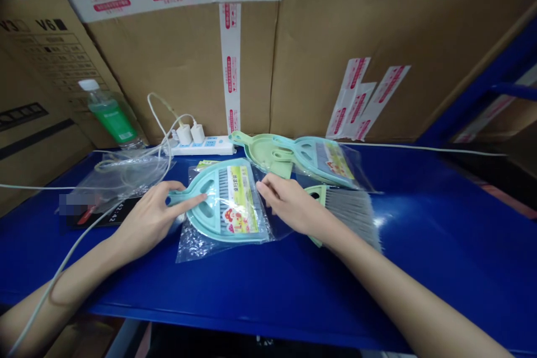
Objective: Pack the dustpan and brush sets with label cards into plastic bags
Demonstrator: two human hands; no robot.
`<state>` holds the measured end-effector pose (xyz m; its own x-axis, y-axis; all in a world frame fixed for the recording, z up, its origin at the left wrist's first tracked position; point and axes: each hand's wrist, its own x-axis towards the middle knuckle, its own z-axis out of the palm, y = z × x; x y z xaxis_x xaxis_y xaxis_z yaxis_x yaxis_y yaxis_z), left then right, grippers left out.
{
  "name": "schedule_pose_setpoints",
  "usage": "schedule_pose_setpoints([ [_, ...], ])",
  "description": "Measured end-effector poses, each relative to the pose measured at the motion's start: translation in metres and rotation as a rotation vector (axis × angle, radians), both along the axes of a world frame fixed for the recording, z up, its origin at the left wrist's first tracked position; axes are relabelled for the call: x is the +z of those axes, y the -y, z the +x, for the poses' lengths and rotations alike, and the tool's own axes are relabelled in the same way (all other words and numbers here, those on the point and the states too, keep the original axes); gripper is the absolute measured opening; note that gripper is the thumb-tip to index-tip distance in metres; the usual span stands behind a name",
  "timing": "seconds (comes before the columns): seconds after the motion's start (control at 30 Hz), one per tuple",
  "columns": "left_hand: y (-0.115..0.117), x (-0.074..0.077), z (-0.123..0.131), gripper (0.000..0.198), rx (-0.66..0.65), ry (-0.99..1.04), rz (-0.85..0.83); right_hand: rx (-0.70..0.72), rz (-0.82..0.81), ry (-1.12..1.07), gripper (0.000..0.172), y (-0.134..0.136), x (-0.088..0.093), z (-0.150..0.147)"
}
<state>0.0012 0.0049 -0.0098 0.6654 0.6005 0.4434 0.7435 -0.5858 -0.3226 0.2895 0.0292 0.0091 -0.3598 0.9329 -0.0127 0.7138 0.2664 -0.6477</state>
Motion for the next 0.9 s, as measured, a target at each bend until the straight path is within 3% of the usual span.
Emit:
schedule_pose_setpoints([
  [0.23, -0.001, 0.000, 0.001, 0.055, -0.040, 0.000, 0.021, 0.042, 0.063, -0.071, 0.026, -0.002, 0.000, -0.003],
  [0.6, -0.001, -0.001, 0.002, 0.058, -0.002, -0.047, -0.027, 0.135, -0.006, -0.181, 0.031, -0.006, 0.001, 0.002],
  [0.73, -0.001, 0.000, 0.002, 0.056, -0.041, -0.009, 0.004, 0.149, 0.007, -0.177, 0.039, -0.007, 0.004, 0.007],
  [0.9, 0.001, -0.004, 0.003, 0.059, -0.075, 0.070, 0.036, 0.146, 0.057, -0.110, 0.053, -0.004, -0.006, 0.000],
])
